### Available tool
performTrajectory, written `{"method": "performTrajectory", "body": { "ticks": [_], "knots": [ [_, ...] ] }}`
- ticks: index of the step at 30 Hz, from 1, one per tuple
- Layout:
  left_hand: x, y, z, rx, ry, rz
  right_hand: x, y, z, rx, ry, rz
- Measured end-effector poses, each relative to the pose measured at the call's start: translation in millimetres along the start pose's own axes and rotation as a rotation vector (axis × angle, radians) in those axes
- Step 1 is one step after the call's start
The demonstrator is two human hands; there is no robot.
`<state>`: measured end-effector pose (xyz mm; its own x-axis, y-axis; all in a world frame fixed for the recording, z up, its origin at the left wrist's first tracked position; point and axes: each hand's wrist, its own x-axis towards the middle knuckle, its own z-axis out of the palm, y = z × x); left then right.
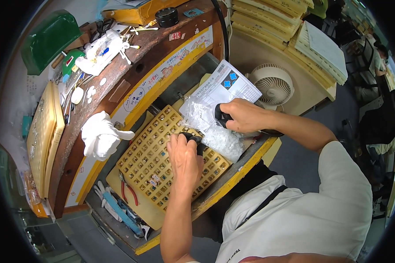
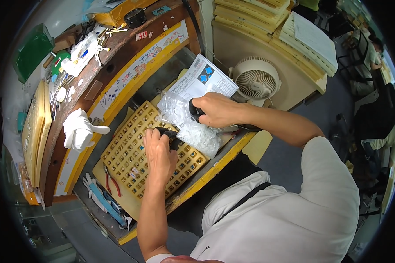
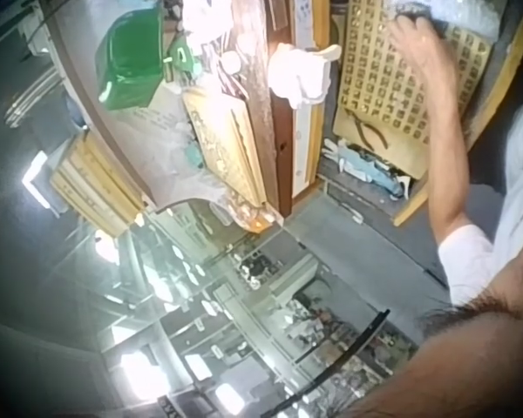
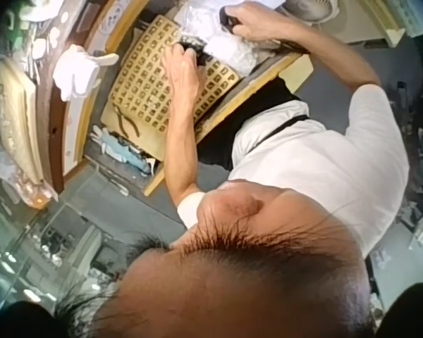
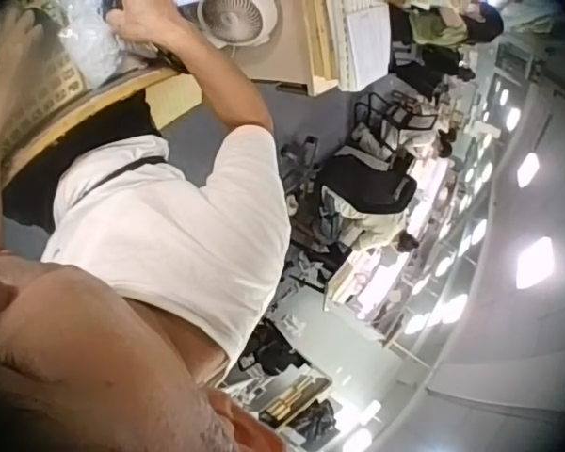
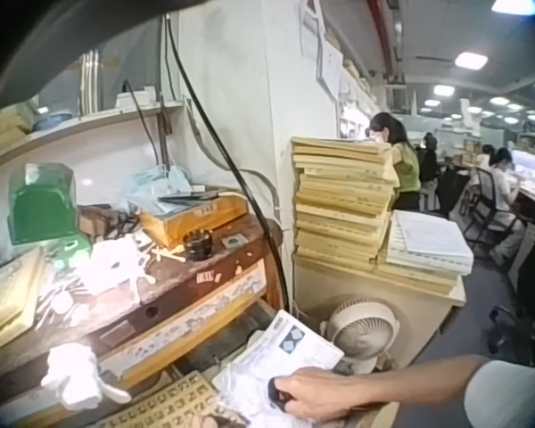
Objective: Selecting small gemstones from a bag and organizing them into a grid tray.
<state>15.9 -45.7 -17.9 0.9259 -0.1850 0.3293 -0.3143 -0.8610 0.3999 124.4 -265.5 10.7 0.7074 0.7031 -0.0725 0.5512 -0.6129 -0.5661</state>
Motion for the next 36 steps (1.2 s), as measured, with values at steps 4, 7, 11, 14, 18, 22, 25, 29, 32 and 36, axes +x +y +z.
{"method": "performTrajectory", "body": {
  "ticks": [4,7,11,14,18,22,25,29,32,36],
  "knots": [
    [1,3,-4,0.031,0.009,0.002,-5,2,-6,0.176,0.046,0.052],
    [2,6,-7,0.072,-0.006,-0.017,-9,16,1,0.232,0.121,0.033],
    [1,5,-6,0.088,-0.013,-0.040,-14,3,-5,0.380,0.159,0.087],
    [3,6,-5,0.109,-0.026,-0.009,-18,9,1,0.546,0.241,0.085],
    [1,3,-2,0.185,-0.042,0.018,-25,14,6,0.590,0.339,0.047],
    [0,2,-4,0.147,-0.002,-0.017,-38,3,-10,0.390,0.390,0.097],
    [-1,-4,2,0.128,0.010,0.001,-42,4,-8,0.445,0.470,0.042],
    [0,2,-12,0.069,-0.003,0.010,-41,7,-2,0.390,0.475,0.050],
    [0,4,-11,0.103,-0.095,-0.025,-41,8,1,0.396,0.456,0.032],
    [6,4,-6,0.077,-0.051,-0.040,-41,-1,0,0.419,0.397,0.049]
  ]
}}
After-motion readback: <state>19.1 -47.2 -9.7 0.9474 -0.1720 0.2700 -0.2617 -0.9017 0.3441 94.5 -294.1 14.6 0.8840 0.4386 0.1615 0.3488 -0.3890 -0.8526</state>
